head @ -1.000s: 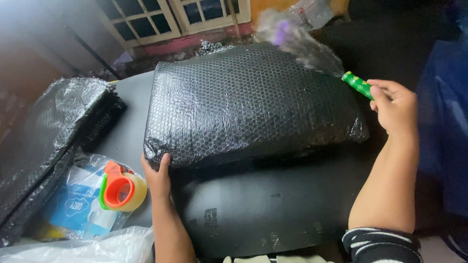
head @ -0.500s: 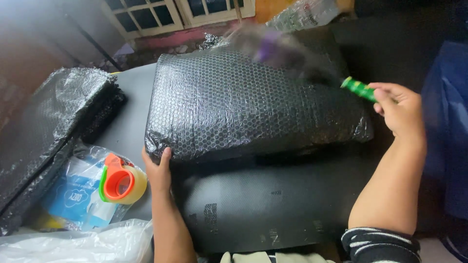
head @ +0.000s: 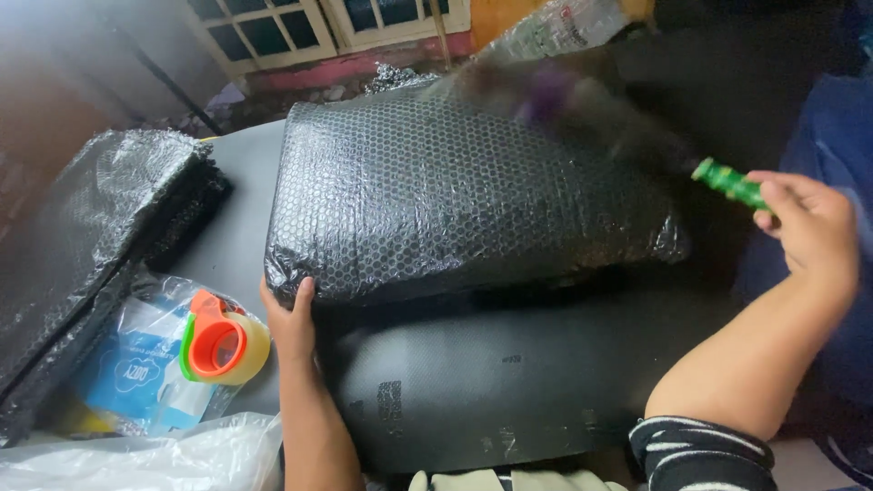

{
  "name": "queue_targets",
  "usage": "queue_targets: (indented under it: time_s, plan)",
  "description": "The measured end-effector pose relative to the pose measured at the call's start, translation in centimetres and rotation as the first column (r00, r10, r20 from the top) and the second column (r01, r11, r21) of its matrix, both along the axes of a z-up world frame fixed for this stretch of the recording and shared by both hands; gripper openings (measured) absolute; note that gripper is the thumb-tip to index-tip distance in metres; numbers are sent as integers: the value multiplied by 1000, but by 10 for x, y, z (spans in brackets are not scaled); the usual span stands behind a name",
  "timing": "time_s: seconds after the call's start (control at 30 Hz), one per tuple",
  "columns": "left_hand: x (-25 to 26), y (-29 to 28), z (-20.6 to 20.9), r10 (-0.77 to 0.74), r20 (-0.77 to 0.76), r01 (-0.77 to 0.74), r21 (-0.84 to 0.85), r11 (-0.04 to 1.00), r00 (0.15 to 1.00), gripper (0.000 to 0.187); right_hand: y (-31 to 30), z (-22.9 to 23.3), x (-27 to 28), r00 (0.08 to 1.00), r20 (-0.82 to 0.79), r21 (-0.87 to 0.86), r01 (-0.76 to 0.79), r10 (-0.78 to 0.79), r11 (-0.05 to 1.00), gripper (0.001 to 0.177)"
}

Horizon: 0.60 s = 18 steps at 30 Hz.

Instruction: Wrapping a large black foam piece in bubble wrap, dusting it, and placing it into a blue tote bag for transport or storage.

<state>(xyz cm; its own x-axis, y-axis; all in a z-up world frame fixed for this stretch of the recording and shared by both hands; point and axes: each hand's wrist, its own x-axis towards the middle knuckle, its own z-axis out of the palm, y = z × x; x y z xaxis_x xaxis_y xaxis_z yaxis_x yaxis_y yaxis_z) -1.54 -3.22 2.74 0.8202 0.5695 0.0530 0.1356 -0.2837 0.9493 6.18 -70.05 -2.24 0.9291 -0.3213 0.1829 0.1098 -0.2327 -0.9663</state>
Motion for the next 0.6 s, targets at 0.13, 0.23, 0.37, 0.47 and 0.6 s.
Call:
queue_targets:
  time_s: [0.13, 0.23, 0.37, 0.47, 0.6]
  plan:
    - [1, 0, -1, 2, 8, -2, 4, 1000, 1000, 93, 12, 6, 12, 974, 116, 35, 191, -194, 981, 15]
    - [0, -2, 1, 13, 25, -12, -18, 1000, 1000, 89, 17, 15, 2, 991, 132, 73, 18, -28, 997, 16]
    - [2, 1, -5, -5, 47, 5, 7, 1000, 999, 89, 28, 24, -7, 981, 75, 55, -184, 180, 981, 21]
    - [1, -1, -2, 0, 43, 0, 3, 1000, 999, 89, 35, 31, -9, 965, -44, -43, -262, 260, 964, 22]
    - [1, 0, -3, 0, 23, 0, 13, 1000, 1000, 91, 29, 18, 7, 999, 22, 39, -35, 34, 999, 19]
